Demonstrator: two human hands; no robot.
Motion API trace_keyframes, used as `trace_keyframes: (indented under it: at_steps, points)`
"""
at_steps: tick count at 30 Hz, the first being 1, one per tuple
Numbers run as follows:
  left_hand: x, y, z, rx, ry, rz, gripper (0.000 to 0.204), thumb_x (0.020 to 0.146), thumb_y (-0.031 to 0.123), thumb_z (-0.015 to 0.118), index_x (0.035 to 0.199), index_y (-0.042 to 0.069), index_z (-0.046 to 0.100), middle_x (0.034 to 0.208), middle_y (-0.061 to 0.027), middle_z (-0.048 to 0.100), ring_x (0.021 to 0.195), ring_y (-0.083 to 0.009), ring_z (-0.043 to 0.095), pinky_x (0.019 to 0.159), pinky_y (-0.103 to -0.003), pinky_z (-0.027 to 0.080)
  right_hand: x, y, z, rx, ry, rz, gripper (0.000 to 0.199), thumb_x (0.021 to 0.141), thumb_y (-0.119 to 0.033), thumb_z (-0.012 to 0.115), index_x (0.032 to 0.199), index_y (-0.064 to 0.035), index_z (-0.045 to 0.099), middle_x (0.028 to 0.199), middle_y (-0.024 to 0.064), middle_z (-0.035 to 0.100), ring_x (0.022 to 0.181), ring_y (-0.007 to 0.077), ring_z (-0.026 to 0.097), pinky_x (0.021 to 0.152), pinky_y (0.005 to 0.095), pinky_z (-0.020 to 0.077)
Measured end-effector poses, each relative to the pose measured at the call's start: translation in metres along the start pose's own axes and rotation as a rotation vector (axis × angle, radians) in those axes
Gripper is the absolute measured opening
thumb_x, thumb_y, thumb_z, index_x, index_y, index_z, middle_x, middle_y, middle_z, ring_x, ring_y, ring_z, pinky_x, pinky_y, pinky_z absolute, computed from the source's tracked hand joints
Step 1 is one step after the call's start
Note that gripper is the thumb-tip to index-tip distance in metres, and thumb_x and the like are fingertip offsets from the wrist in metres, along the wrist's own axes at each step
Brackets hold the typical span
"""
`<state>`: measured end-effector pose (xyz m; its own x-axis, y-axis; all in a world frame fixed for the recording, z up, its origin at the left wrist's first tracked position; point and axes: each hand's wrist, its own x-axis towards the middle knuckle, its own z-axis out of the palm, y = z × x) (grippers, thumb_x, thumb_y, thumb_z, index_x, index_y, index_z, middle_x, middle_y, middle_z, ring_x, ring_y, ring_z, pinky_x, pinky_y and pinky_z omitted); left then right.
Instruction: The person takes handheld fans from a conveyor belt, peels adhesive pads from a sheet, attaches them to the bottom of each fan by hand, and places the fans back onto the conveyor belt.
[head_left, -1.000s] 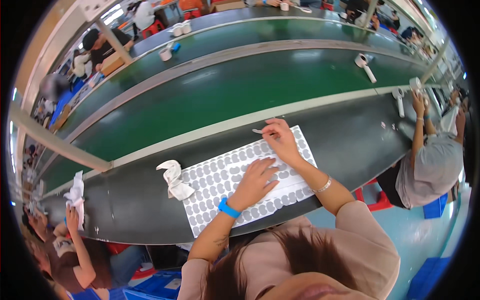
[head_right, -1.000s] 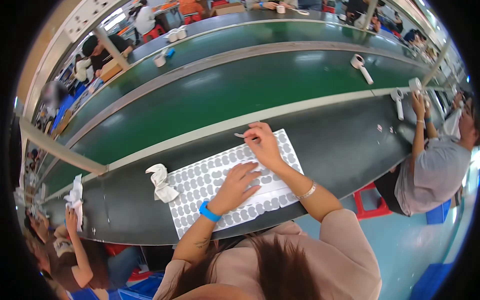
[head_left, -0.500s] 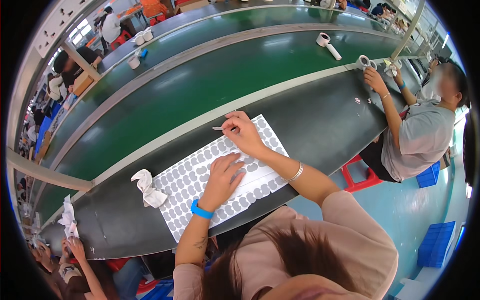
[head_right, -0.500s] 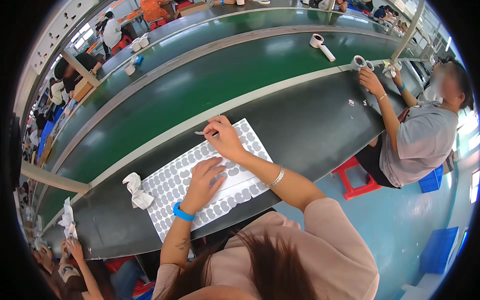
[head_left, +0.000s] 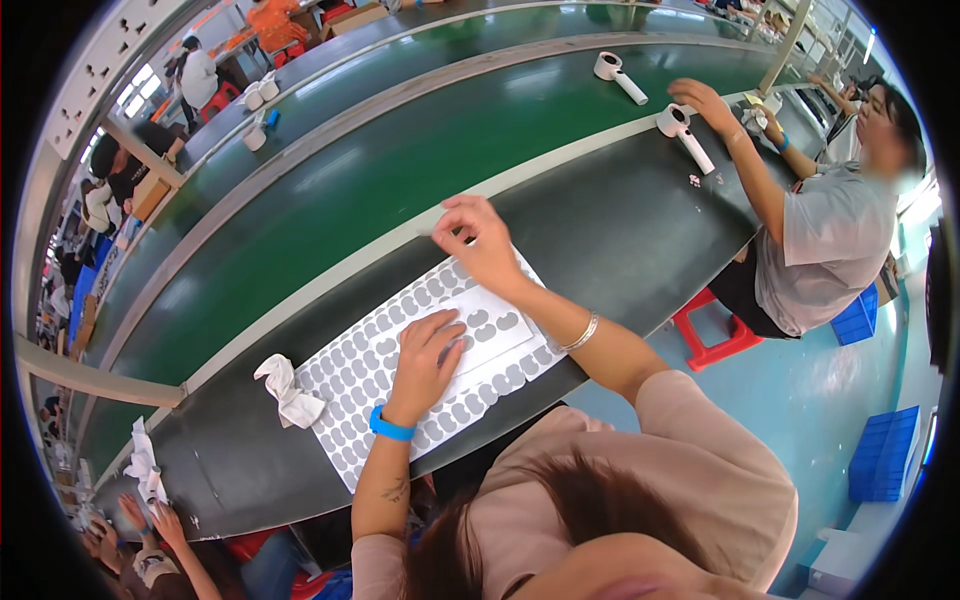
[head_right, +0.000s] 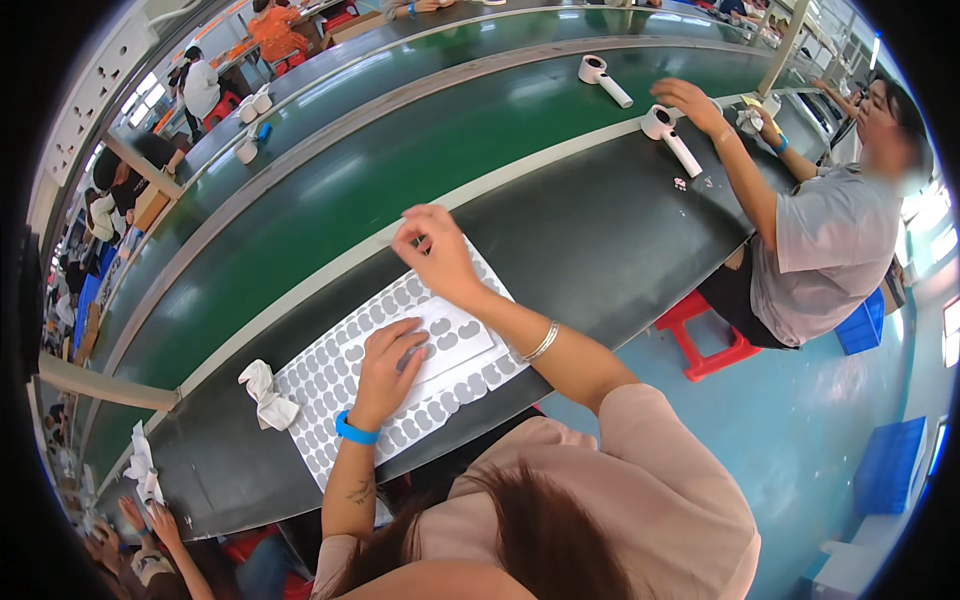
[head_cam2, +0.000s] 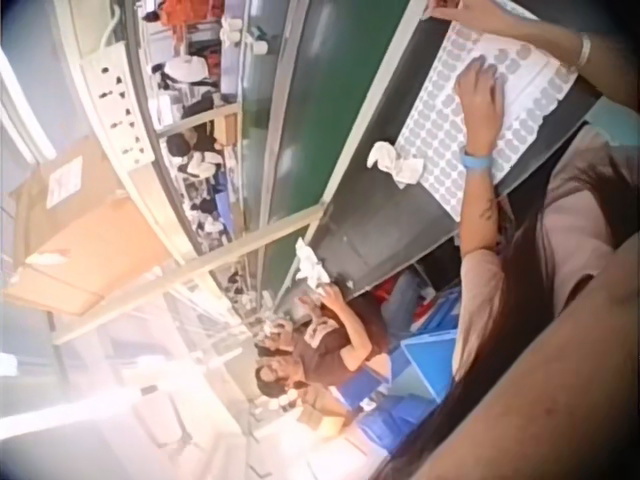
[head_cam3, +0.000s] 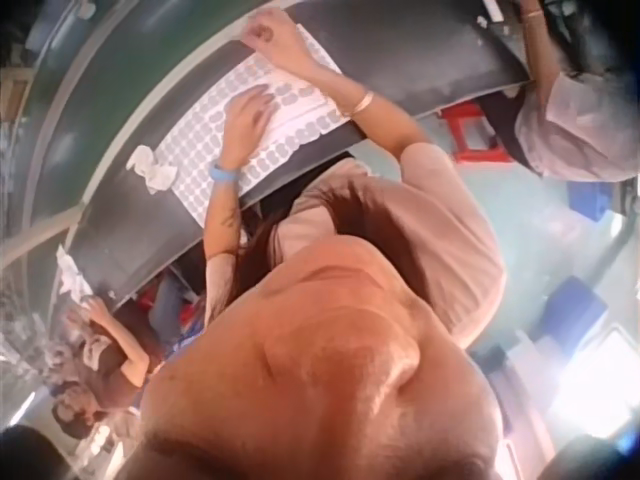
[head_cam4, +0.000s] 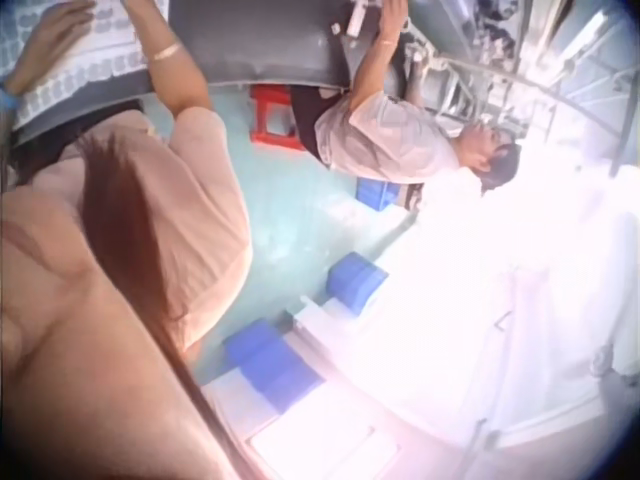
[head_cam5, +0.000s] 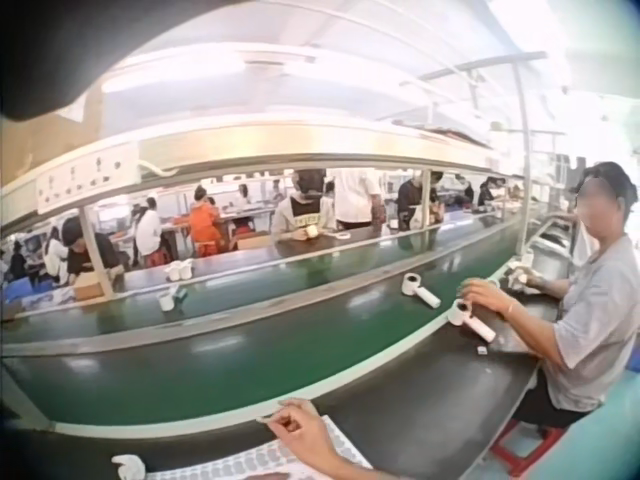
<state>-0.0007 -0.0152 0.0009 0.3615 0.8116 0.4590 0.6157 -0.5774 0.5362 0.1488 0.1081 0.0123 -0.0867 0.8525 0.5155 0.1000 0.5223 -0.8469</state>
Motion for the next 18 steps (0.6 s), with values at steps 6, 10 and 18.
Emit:
trace_keyframes:
  at_steps: [6,10,18]
  points:
    - [-0.003,-0.001,0.001,-0.005,0.003,-0.017,0.02,0.079,0.008,0.066,0.098,0.005,0.065,0.113,-0.0093,0.06,0.104,-0.027,0.055,0.091,-0.037,0.039,0.037,-0.006,-0.047,0.382,0.234,0.026,0.007,0.083,0.0,0.064,0.089,-0.0022,0.063,0.116,0.009,0.05,0.088,0.0087,0.054,0.076,0.0223,0.0442]
    - [-0.002,0.001,0.001,0.005,0.006,0.005,0.019,0.079,0.007,0.066,0.098,0.005,0.065,0.113,-0.0093,0.06,0.103,-0.0267,0.055,0.091,-0.037,0.039,0.053,0.002,-0.082,0.27,0.282,0.01,0.009,0.082,-0.001,0.066,0.09,-0.0022,0.063,0.115,0.007,0.052,0.086,0.0076,0.054,0.078,0.0222,0.0427]
    - [0.0,-0.001,-0.001,0.006,-0.003,0.002,0.019,0.078,0.006,0.066,0.097,0.005,0.065,0.112,-0.0093,0.06,0.104,-0.0267,0.055,0.091,-0.037,0.04,0.072,0.048,-0.172,-0.097,0.471,-0.027,0.017,0.083,-0.005,0.066,0.1,-0.0042,0.061,0.093,0.0013,0.061,0.084,0.0067,0.055,0.071,0.0198,0.0394]
